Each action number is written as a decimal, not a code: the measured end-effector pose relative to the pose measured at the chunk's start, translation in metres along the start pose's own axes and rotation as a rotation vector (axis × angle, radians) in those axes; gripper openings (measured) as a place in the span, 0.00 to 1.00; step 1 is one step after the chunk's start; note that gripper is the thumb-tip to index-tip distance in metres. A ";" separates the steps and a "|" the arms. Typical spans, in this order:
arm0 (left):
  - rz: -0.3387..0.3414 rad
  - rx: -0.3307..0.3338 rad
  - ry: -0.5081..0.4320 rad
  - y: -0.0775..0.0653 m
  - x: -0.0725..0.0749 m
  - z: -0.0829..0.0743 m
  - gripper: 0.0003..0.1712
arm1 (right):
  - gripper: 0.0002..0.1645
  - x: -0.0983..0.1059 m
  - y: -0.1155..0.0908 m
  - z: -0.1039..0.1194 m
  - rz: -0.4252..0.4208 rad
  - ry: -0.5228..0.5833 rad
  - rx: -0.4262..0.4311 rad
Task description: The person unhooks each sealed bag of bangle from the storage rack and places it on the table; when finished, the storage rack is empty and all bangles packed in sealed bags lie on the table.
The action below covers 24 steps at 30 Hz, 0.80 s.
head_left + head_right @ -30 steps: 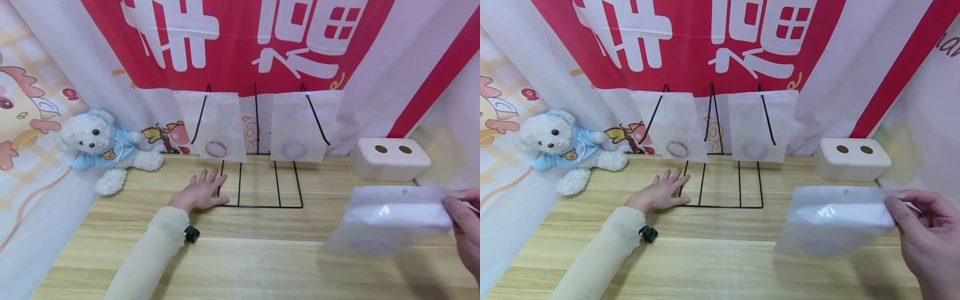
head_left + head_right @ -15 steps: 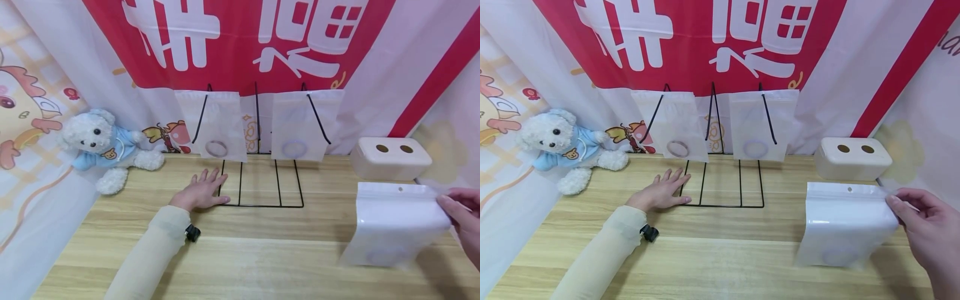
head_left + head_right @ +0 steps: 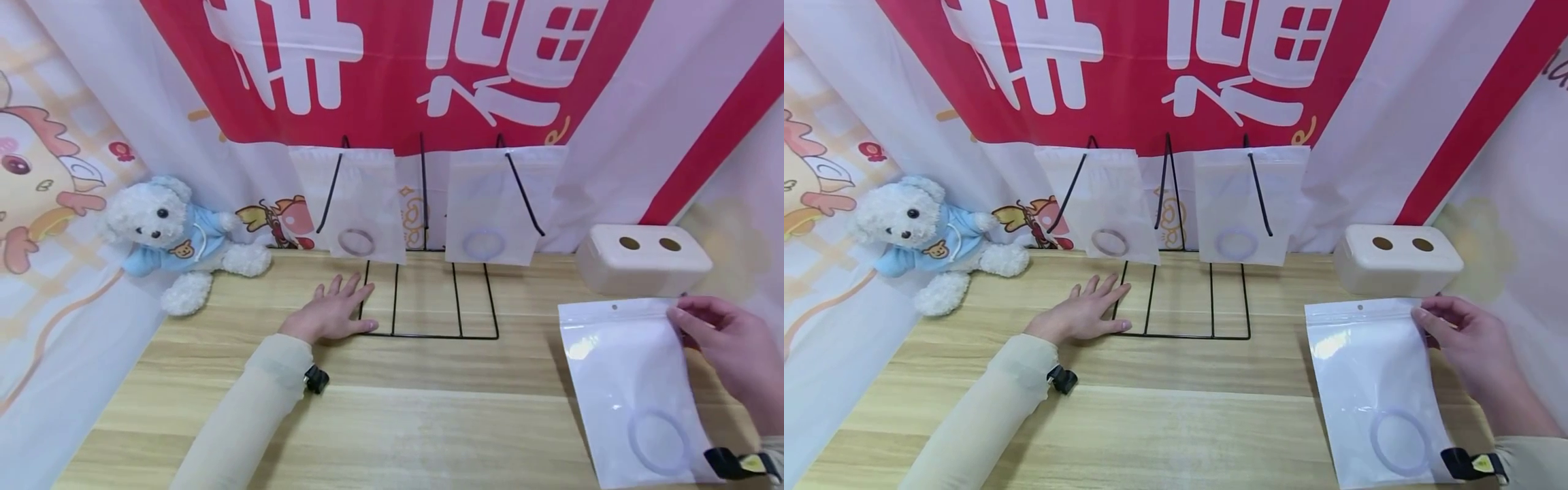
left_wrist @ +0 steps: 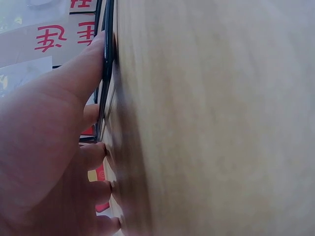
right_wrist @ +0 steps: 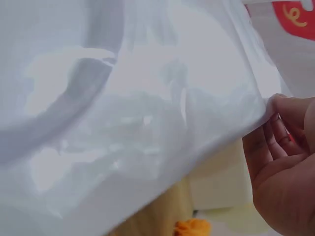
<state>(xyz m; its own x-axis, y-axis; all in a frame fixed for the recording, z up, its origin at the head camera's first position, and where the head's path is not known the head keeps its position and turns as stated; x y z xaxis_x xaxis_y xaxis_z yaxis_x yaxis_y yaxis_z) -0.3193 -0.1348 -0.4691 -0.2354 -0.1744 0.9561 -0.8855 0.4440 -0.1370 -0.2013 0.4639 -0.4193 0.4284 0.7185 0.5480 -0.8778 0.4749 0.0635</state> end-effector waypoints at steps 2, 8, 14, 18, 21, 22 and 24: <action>0.000 0.000 0.001 0.000 0.000 -0.001 0.52 | 0.01 -0.003 0.003 -0.011 0.011 -0.014 -0.021; 0.001 0.000 0.002 0.001 0.000 -0.001 0.52 | 0.19 -0.010 0.006 -0.033 0.031 -0.086 -0.095; 0.001 0.000 0.006 0.000 0.001 -0.001 0.52 | 0.32 -0.014 0.009 -0.041 0.047 -0.179 -0.111; 0.002 -0.001 0.002 0.000 0.001 -0.002 0.52 | 0.29 -0.017 0.012 -0.044 0.047 -0.239 -0.073; 0.002 0.000 -0.002 0.000 0.001 -0.002 0.52 | 0.27 -0.019 0.014 -0.047 0.041 -0.315 -0.062; 0.001 0.001 -0.002 0.000 0.001 -0.001 0.52 | 0.27 -0.020 0.015 -0.049 0.044 -0.335 -0.071; 0.000 0.001 -0.002 -0.001 0.001 -0.002 0.52 | 0.26 -0.023 0.016 -0.049 0.050 -0.366 -0.067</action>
<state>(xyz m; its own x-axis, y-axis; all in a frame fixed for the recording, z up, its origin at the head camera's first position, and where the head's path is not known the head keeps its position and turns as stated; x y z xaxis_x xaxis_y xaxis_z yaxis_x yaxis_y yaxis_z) -0.3183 -0.1341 -0.4672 -0.2357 -0.1759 0.9558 -0.8860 0.4429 -0.1370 -0.2144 0.4803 -0.4720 0.2699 0.5183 0.8115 -0.8745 0.4847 -0.0188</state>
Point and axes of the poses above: each hand's wrist, its own y-axis towards the middle knuckle, its own x-axis out of the back of the hand, z = x × y, the point moved 9 cm from there along y, towards the middle knuckle, and after that the axes turned 10 degrees about -z, right-handed, at the moved point
